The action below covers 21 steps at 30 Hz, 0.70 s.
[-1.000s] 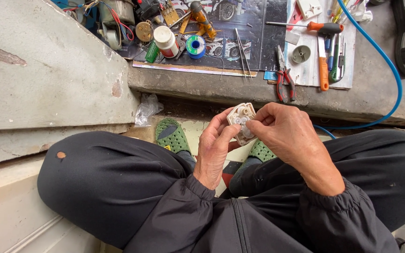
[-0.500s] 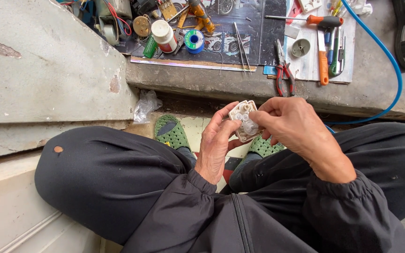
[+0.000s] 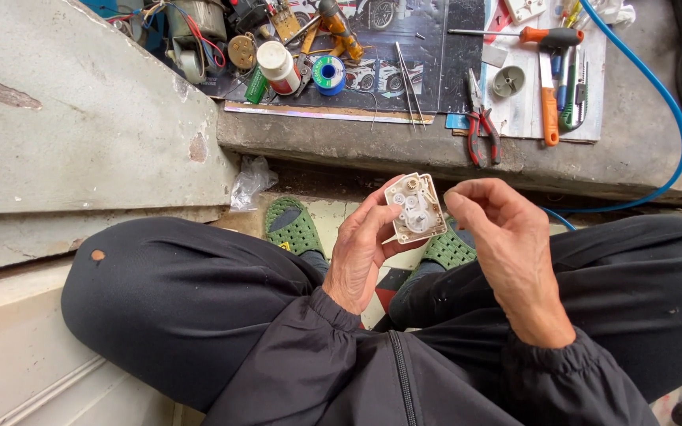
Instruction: Cleaning and lubricating small gears inside a plastic housing using tweezers and a metal probe.
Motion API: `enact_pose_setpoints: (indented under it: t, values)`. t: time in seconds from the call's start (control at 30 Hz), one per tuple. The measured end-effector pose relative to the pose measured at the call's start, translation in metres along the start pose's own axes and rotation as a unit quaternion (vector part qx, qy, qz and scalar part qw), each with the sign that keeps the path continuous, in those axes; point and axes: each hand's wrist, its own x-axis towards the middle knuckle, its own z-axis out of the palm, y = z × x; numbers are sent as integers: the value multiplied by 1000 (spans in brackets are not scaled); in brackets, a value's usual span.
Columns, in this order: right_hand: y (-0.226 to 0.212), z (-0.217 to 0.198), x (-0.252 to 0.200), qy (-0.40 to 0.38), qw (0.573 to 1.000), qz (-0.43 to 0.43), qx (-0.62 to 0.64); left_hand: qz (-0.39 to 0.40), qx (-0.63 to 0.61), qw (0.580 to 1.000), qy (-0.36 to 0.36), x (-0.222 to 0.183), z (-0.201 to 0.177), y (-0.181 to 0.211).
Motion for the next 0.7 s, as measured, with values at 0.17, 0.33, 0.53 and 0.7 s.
enact_pose_setpoints:
  t: [0.17, 0.33, 0.53, 0.7]
  values:
    - [7, 3, -14, 19, 996, -68, -49, 18, 14, 1000, 6, 2, -3, -1]
    - [13, 18, -16, 47, 999, 16, 20, 28, 26, 999, 21, 4, 2, -5]
    - [21, 33, -8, 95, 995, -9, 12, 64, 67, 994, 63, 4, 6, -12]
    - [26, 35, 0, 110, 993, 12, 32, 69, 70, 993, 64, 5, 5, -14]
